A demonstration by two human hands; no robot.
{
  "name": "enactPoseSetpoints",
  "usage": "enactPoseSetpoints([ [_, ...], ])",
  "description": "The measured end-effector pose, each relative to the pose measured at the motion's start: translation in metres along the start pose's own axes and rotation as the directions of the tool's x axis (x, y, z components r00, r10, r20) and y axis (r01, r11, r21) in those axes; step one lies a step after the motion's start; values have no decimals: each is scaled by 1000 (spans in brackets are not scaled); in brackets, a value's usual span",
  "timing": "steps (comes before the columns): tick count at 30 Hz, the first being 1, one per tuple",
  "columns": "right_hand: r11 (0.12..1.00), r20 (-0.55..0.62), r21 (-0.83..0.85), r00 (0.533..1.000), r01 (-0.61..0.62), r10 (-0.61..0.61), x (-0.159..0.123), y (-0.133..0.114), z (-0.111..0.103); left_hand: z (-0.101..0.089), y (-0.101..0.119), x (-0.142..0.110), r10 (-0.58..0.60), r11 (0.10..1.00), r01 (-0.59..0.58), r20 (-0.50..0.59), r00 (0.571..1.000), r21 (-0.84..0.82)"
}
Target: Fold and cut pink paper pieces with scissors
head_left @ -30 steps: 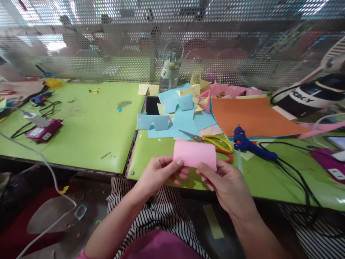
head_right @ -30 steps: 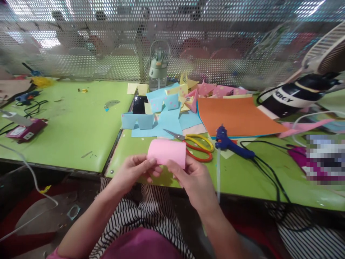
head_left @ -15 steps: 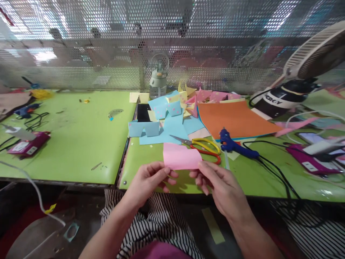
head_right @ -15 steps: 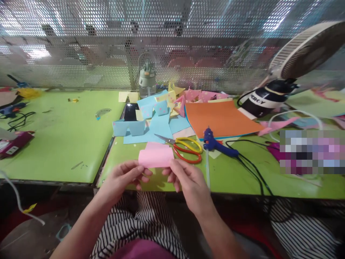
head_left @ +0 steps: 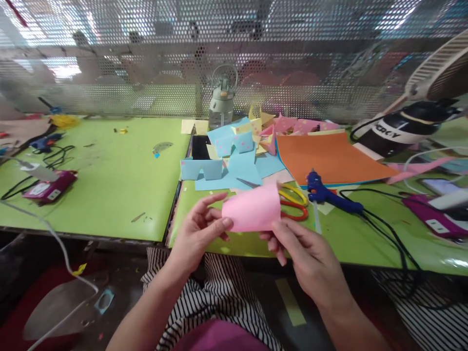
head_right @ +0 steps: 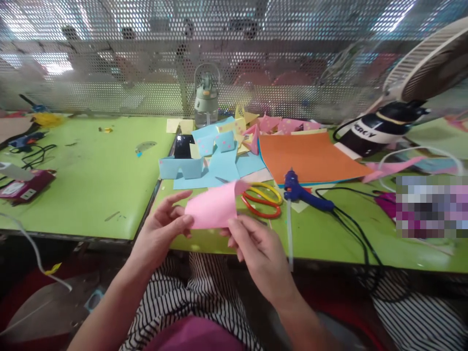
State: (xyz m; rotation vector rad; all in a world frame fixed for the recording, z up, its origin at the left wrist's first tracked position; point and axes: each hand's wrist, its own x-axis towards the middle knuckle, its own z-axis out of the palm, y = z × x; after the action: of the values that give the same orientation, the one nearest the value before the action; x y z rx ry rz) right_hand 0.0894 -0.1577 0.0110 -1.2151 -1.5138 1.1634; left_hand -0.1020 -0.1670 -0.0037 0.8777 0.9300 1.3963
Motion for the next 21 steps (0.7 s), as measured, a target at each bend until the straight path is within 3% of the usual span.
enactPoseSetpoints([
  [6,998,-55,-66,998,-7,3,2,-4,0,-6,4,-10,123,986,-117,-45,991,115],
  [11,999,-7,-44,1000,28,-28,3,-12,4,-16,5,-20,251,869,-281,127,960,406],
  [18,945,134,-228,969,235,-208,0,-19,13,-10,-1,-21,120,963,-120,13,993,243],
  [21,926,132,-269,962,266,-238,1,-15,15,-5,-3,-19,111,971,-99,-46,993,217],
])
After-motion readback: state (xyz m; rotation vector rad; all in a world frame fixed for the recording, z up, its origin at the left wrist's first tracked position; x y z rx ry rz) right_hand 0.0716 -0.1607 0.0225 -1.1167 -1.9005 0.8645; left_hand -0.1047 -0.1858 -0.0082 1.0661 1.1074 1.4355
